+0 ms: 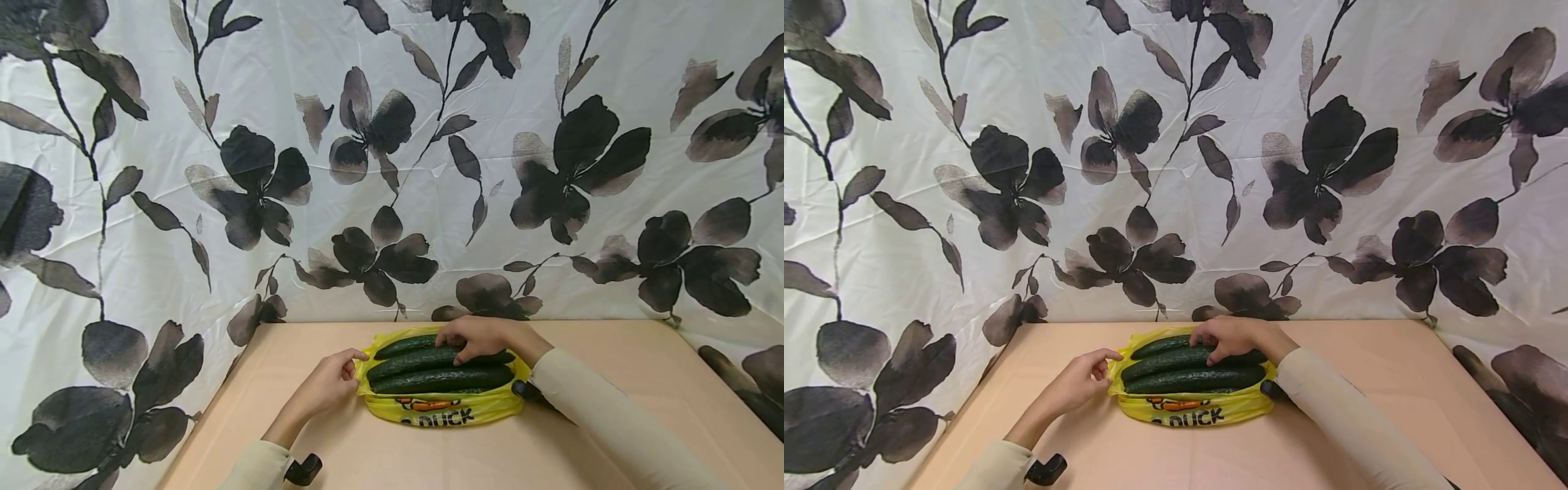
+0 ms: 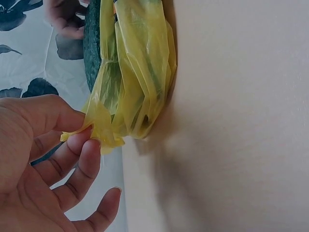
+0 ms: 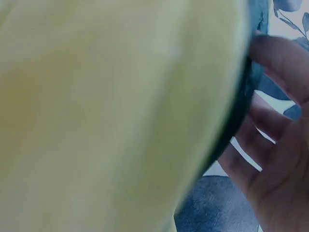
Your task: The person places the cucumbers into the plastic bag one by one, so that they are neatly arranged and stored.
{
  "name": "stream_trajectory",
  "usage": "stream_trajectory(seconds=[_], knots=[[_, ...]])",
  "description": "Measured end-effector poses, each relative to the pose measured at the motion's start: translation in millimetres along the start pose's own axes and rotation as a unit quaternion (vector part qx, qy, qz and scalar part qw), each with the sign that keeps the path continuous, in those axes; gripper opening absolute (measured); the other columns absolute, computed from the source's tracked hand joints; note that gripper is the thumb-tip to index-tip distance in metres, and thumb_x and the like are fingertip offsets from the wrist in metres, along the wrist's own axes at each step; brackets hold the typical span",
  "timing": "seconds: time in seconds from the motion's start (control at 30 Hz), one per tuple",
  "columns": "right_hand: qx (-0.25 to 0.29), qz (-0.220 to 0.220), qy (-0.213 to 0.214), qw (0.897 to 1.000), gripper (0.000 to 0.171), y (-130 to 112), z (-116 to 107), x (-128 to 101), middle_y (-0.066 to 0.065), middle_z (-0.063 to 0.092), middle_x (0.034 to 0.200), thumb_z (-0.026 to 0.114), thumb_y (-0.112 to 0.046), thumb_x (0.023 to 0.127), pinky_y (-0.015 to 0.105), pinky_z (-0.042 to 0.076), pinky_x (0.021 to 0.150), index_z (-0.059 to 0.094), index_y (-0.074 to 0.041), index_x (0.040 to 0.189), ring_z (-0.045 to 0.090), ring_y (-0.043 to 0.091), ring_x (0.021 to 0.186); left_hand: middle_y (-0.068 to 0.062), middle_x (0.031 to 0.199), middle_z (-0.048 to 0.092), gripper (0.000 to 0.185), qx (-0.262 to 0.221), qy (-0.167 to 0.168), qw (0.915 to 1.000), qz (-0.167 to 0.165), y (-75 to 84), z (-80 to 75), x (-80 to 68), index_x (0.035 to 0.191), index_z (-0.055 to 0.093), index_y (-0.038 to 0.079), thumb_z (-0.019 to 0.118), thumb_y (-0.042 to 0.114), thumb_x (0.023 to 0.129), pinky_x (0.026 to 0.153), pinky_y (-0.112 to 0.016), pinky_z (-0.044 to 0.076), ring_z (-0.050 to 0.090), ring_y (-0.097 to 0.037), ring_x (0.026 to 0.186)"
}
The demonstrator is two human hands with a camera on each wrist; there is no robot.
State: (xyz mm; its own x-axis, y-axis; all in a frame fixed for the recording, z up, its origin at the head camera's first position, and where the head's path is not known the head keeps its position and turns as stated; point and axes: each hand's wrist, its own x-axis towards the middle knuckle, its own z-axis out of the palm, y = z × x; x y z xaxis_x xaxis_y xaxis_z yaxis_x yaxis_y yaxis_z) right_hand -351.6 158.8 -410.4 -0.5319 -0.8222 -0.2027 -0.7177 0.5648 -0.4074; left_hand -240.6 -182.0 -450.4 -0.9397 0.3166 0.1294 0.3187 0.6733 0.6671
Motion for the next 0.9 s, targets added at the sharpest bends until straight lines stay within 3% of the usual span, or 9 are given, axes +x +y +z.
stream_trajectory(seconds=[0.2, 0.57, 0.9], knots=[[-0.051, 0.001, 0.036, 0.998, 0.042, -2.0, 4.6, 0.2, -0.009, 0.055, 0.108, 0.078, -0.033, 0.089, 0.034, 0.047, 0.085, 0.063, -0.022, 0.127, 0.052, 0.011, 0.096, 0.0, 0.08, 0.055, 0.044, -0.001, -0.005, 1.0, -0.002, -1.1, 0.4, -1.7, 0.126, 0.064, 0.002, 0.067, -0.007, 0.083, 0.063, -0.024, 0.043, 0.052, -0.012, 0.072], [-0.001, 0.015, -0.003, 1.0, 0.033, 1.0, 3.7, 1.1, -0.014, 0.063, 0.1, 0.073, -0.037, 0.093, 0.029, 0.051, 0.083, 0.067, -0.023, 0.122, 0.059, 0.005, 0.089, -0.001, 0.08, 0.055, 0.043, -0.005, -0.006, 1.0, 0.0, -1.2, 0.6, -1.6, 0.124, 0.066, 0.003, 0.066, -0.009, 0.083, 0.063, -0.024, 0.042, 0.052, -0.014, 0.073], [-0.008, 0.011, 0.004, 1.0, 0.049, 7.0, 3.0, -5.4, -0.009, 0.065, 0.12, 0.071, -0.045, 0.093, 0.035, 0.052, 0.094, 0.065, -0.017, 0.133, 0.061, 0.008, 0.105, -0.001, 0.08, 0.056, 0.043, -0.005, -0.005, 1.0, -0.003, 0.7, -0.2, -1.3, 0.125, 0.065, 0.003, 0.066, -0.008, 0.083, 0.063, -0.024, 0.042, 0.052, -0.014, 0.073]])
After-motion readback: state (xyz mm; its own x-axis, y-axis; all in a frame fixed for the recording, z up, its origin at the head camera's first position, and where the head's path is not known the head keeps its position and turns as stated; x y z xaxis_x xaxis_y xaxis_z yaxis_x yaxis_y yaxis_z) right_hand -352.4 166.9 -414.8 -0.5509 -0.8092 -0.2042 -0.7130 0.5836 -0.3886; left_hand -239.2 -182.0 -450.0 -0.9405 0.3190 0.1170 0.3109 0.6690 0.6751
